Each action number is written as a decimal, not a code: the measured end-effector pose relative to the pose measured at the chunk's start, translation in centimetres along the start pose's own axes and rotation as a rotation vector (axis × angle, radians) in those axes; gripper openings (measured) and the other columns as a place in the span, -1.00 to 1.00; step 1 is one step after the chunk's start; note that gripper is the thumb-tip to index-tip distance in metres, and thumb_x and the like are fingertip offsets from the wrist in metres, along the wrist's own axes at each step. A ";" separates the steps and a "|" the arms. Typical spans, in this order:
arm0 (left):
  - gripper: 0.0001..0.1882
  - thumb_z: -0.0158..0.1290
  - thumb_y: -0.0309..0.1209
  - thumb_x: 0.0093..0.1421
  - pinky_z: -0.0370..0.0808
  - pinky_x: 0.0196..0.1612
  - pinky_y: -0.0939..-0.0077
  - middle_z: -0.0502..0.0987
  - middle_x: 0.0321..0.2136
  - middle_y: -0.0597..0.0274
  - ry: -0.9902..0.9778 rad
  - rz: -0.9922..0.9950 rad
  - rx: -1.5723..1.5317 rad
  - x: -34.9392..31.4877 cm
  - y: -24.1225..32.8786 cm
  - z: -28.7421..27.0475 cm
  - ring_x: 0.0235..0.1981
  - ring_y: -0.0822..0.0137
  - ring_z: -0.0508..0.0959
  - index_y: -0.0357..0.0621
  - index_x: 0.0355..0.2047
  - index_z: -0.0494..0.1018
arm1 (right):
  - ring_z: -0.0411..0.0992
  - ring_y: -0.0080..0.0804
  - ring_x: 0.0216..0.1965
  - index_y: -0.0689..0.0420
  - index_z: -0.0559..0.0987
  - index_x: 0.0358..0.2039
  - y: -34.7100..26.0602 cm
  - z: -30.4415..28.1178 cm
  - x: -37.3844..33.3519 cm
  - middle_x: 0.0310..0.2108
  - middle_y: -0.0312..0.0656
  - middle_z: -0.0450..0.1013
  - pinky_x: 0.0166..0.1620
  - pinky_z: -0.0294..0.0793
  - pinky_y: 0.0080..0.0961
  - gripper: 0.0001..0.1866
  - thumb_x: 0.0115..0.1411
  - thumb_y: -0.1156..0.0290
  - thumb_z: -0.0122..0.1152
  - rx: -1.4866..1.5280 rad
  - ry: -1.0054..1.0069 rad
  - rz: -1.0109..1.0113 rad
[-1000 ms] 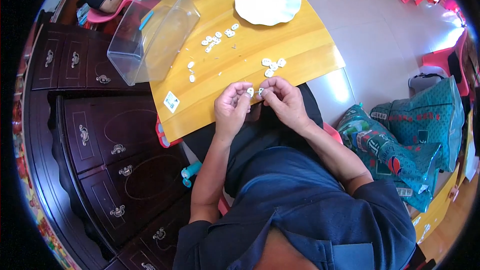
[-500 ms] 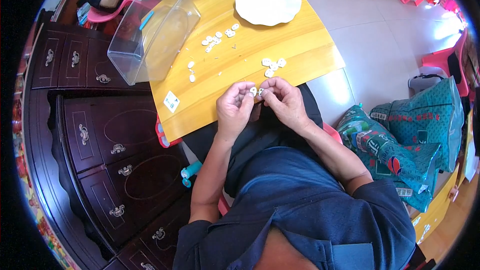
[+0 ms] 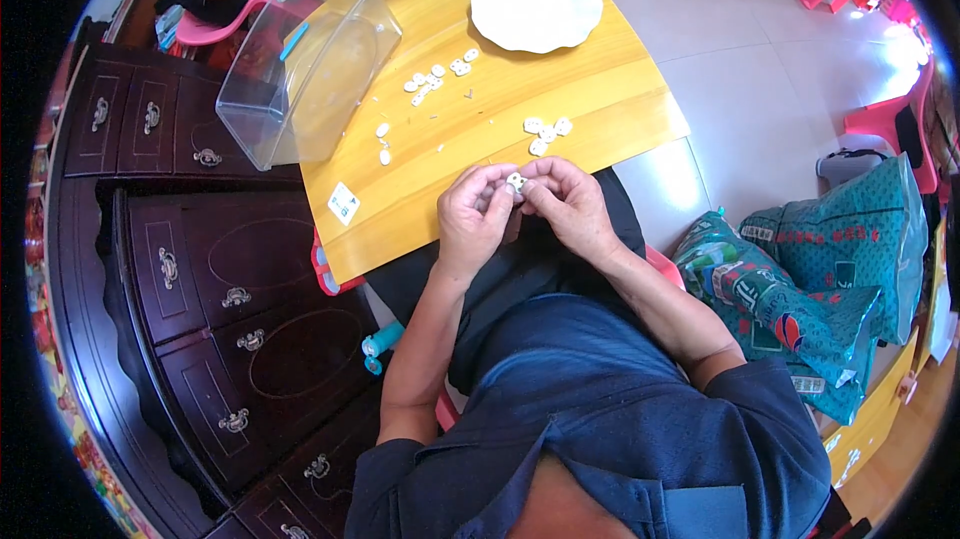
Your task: Assembling small white plastic components at a table in a workshop setting.
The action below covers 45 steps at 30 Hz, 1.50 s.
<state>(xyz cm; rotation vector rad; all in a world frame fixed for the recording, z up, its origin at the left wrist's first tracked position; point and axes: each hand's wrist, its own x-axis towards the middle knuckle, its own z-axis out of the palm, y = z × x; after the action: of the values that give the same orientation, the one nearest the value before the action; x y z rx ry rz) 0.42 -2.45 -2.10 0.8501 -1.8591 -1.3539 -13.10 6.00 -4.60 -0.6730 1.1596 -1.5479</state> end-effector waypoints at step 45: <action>-0.64 0.18 -0.55 0.06 0.55 -0.20 0.30 0.54 -0.23 0.05 -0.166 0.072 0.395 0.5 2.6 0.0 -0.25 0.06 0.59 -0.21 -0.07 0.52 | 0.40 -0.72 -0.45 0.17 0.61 -0.27 -0.1 -0.6 0.3 -0.43 -0.37 0.53 -0.36 0.40 -0.71 -0.80 0.33 0.30 0.17 0.079 0.027 0.096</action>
<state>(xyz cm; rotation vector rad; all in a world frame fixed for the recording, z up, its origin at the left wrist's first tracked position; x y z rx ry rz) -0.18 -2.18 0.51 0.8730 -2.3105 -1.0551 -13.79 5.91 -4.78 -0.5381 1.1285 -1.5166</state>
